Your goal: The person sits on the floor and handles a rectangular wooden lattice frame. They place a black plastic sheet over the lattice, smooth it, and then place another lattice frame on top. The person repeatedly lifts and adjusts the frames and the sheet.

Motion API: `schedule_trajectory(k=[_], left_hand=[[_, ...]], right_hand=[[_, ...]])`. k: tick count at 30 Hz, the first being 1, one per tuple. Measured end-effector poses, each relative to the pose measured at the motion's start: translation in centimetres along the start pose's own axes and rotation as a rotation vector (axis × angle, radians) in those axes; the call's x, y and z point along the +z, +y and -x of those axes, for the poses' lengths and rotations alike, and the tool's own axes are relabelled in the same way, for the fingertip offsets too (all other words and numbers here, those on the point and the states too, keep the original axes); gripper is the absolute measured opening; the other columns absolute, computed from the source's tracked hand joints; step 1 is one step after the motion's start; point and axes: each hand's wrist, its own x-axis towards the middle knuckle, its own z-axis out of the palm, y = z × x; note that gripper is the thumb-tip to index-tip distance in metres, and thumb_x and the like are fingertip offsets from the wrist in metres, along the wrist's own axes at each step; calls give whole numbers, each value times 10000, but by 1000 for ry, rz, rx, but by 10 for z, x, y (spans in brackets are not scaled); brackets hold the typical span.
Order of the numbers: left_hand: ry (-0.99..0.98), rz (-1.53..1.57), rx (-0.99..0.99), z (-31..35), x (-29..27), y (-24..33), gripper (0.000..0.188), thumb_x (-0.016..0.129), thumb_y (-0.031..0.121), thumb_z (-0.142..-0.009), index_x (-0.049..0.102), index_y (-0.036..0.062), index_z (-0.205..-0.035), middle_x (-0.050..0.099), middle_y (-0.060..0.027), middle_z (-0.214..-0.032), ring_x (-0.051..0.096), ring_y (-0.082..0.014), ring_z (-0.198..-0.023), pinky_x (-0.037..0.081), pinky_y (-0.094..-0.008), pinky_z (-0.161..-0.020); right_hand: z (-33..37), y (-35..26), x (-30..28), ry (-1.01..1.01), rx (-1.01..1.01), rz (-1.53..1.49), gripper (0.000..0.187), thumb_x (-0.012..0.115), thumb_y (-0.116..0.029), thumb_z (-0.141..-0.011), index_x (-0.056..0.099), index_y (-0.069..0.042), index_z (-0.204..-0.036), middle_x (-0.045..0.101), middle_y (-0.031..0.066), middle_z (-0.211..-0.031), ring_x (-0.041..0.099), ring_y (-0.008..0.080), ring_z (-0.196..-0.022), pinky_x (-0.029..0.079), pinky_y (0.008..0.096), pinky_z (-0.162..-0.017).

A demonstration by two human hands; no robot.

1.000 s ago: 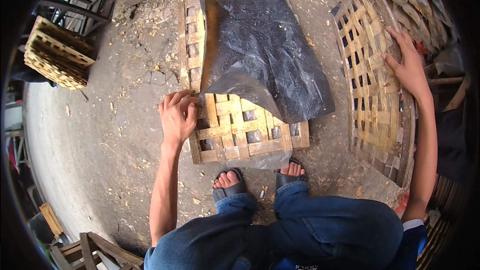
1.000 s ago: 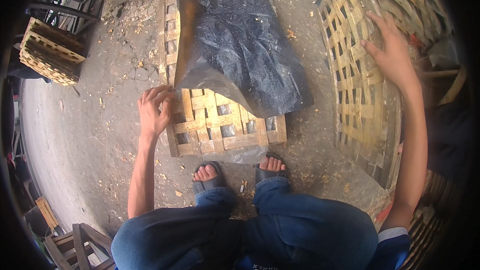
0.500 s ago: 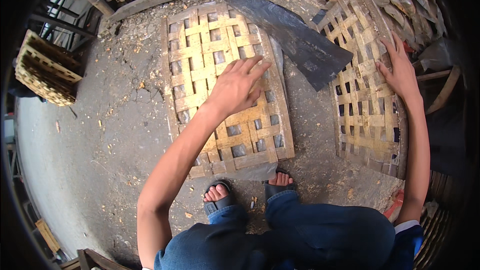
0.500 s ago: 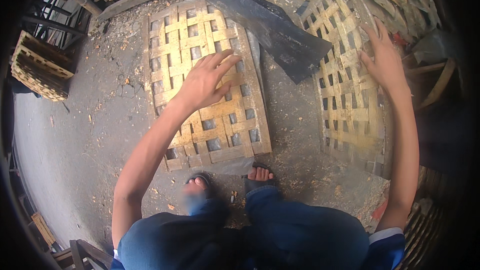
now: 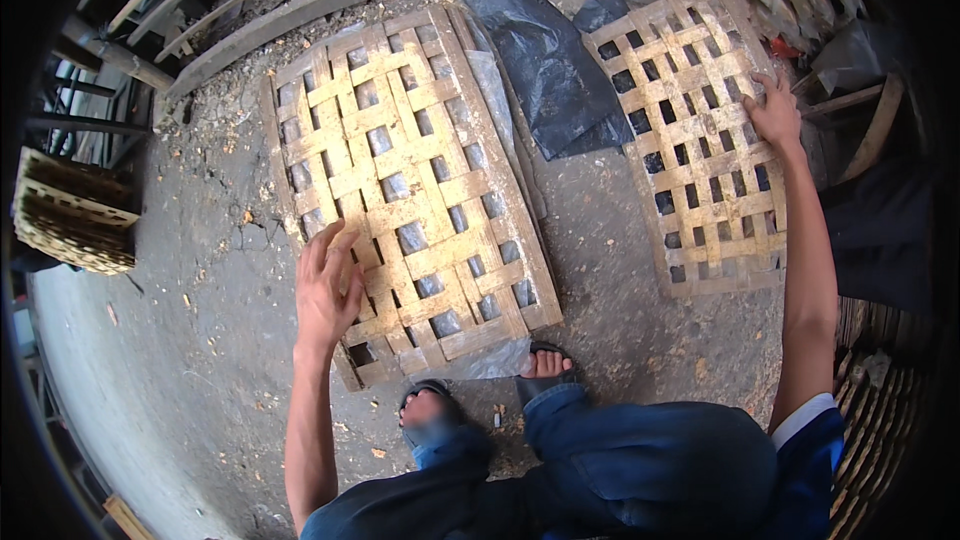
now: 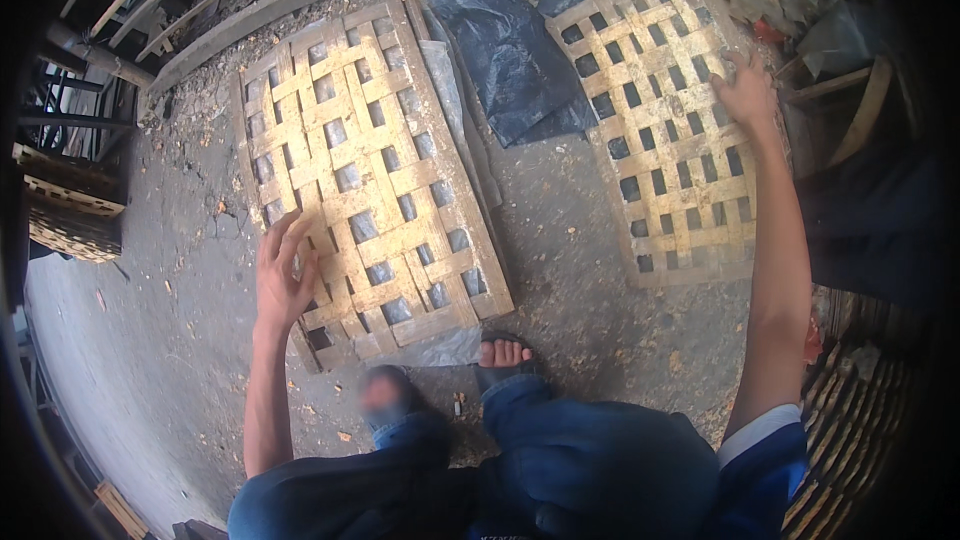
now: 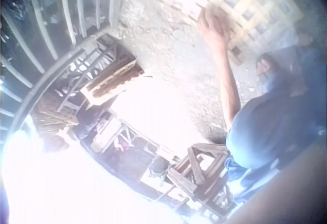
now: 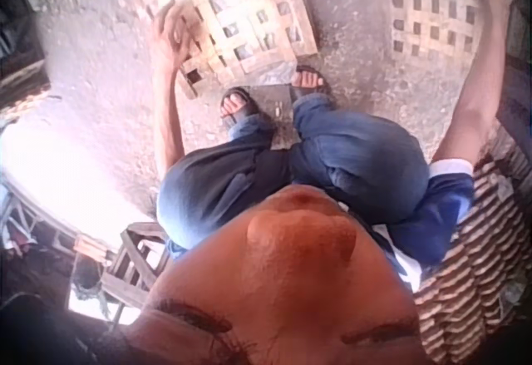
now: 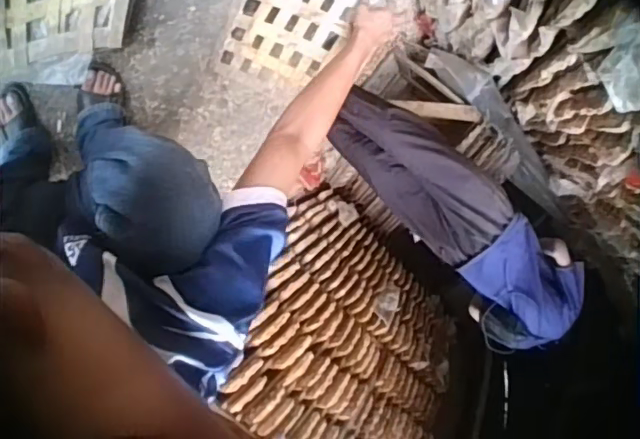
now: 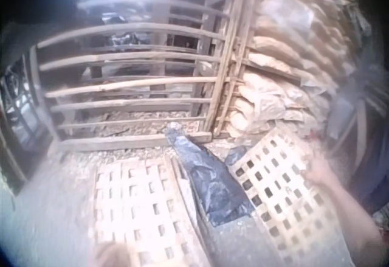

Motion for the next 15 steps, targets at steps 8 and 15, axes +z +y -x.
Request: schedule_trajectory(k=[8, 15], left_hand=[[28, -113, -68, 20, 6, -8, 482, 667, 52, -852, 583, 73, -1325, 536, -168, -1401, 515, -379, -1276, 413, -489, -1064], [62, -139, -27, 15, 20, -1, 501, 650, 27, -830, 584, 56, -1327, 549, -172, -1384, 525, -374, -1259, 407, -485, -1060]], right_hand=[[-5, 7, 56, -81, 180, 30, 625, 725, -483, -801, 604, -231, -1361, 387, 171, -1567, 440, 409, -1386, 327, 519, -1153], [10, -6, 133, -21, 63, -405, 529, 728, -425, -858, 669, -74, -1249, 615, 193, -1322, 566, 361, -1258, 419, 418, -1087]])
